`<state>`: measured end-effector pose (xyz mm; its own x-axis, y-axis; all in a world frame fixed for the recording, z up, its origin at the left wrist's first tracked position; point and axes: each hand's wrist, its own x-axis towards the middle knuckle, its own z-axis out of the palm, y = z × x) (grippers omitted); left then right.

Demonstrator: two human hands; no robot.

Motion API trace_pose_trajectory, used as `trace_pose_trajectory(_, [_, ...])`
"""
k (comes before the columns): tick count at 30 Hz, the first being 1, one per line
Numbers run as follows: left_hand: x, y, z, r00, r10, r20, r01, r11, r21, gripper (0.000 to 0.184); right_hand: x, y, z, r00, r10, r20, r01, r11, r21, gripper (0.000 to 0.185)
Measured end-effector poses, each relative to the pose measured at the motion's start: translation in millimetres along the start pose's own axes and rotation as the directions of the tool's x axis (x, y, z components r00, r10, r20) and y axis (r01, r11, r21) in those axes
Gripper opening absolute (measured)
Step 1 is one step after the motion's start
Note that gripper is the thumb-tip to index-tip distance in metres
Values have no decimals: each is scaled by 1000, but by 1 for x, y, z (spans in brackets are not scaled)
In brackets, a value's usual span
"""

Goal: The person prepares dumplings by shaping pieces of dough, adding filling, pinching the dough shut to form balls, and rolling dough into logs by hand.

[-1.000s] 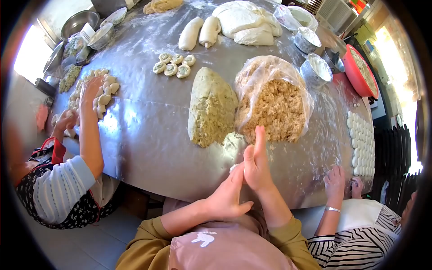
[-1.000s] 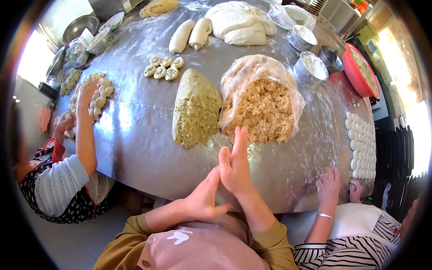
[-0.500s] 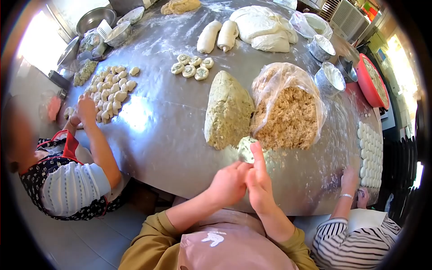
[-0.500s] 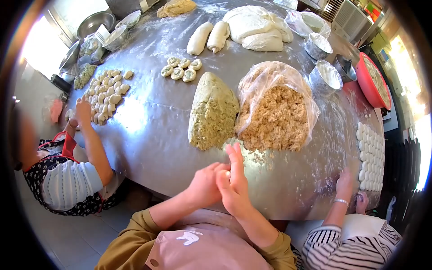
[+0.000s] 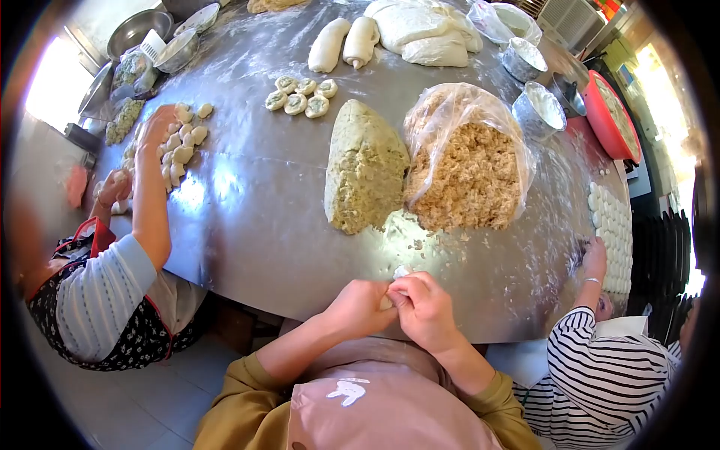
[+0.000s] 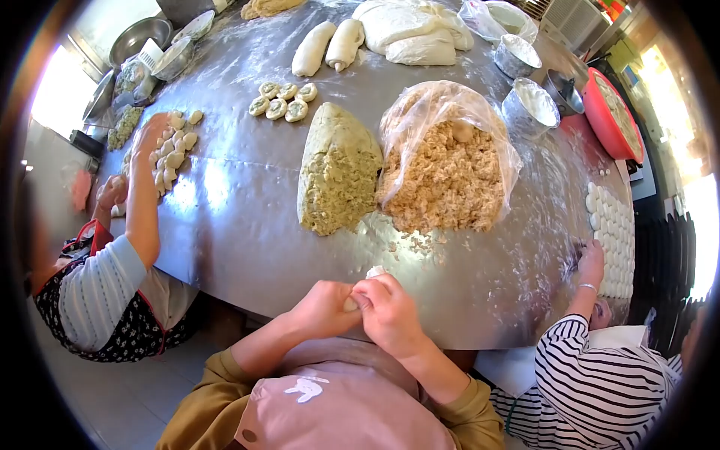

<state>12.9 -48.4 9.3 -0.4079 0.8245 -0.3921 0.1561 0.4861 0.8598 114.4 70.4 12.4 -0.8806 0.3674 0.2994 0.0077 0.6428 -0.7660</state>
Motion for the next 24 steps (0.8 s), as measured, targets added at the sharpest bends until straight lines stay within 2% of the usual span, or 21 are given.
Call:
trace_pose_trajectory(2, [-11,11,-12,982,-112,149,109,994,28,26,-2,13,-5,994,38,-104,-54,987,-152,11])
trace_pose_trajectory(3, [-13,-1,-12,976,-46,215,83,983,-166,26,-3,21,-10,987,48,-156,-82,971,-223,11])
trace_pose_trajectory(4, [-14,-20,-12,964,30,263,67,933,-353,26,0,29,-17,981,79,-177,-117,969,-218,11])
trace_pose_trajectory(5, [-14,-33,-12,949,112,295,63,849,-525,26,-1,32,-14,985,32,-169,-75,964,-257,12])
trace_pose_trajectory(6, [-19,-15,-21,965,178,194,17,695,-718,20,-6,33,-10,987,-12,-158,-35,955,-294,13])
trace_pose_trajectory(7, [-19,-5,-28,985,123,122,26,590,-807,19,-11,35,-5,987,-58,-149,5,943,-332,13])
trace_pose_trajectory(8, [-18,2,-32,996,62,58,22,474,-880,19,-19,36,4,997,-65,-29,53,950,-309,22])
trace_pose_trajectory(9, [-17,6,-34,1000,-8,3,6,346,-938,19,-25,37,11,995,-97,16,96,934,-345,25])
trace_pose_trajectory(10, [-12,-3,-31,997,5,-75,-72,355,-932,34,-29,38,19,990,-128,64,143,915,-377,29])
trace_pose_trajectory(11, [-5,-13,-29,991,103,-82,-107,267,-958,40,-29,41,24,980,-162,119,197,894,-403,33])
trace_pose_trajectory(12, [-3,-20,-29,977,191,-92,-126,174,-977,47,-31,43,22,978,-114,176,169,925,-340,39])
trace_pose_trajectory(13, [-2,-23,-29,954,283,-101,-130,86,-988,54,-32,44,19,987,-83,134,117,955,-272,39])
trace_pose_trajectory(16, [-2,-13,-28,989,37,-140,-144,161,-976,65,-18,33,-3,1000,-11,0,11,994,-112,41])
trace_pose_trajectory(19, [7,-14,-26,970,-56,-237,-226,156,-962,63,5,1,-19,1000,0,-12,0,1000,30,44])
trace_pose_trajectory(20, [11,-8,-22,959,-66,-274,-265,117,-957,61,11,-6,-14,1000,-13,21,13,1000,26,44])
trace_pose_trajectory(22, [16,9,-11,932,-92,-349,-347,40,-937,65,19,-19,8,999,37,11,-38,984,172,44])
trace_pose_trajectory(23, [11,16,-11,942,-23,-334,-334,-9,-943,65,20,-21,16,998,62,12,-63,967,247,43])
trace_pose_trajectory(24, [4,24,-12,947,45,-319,-316,-57,-947,69,20,-20,20,998,56,-43,-47,980,193,41])
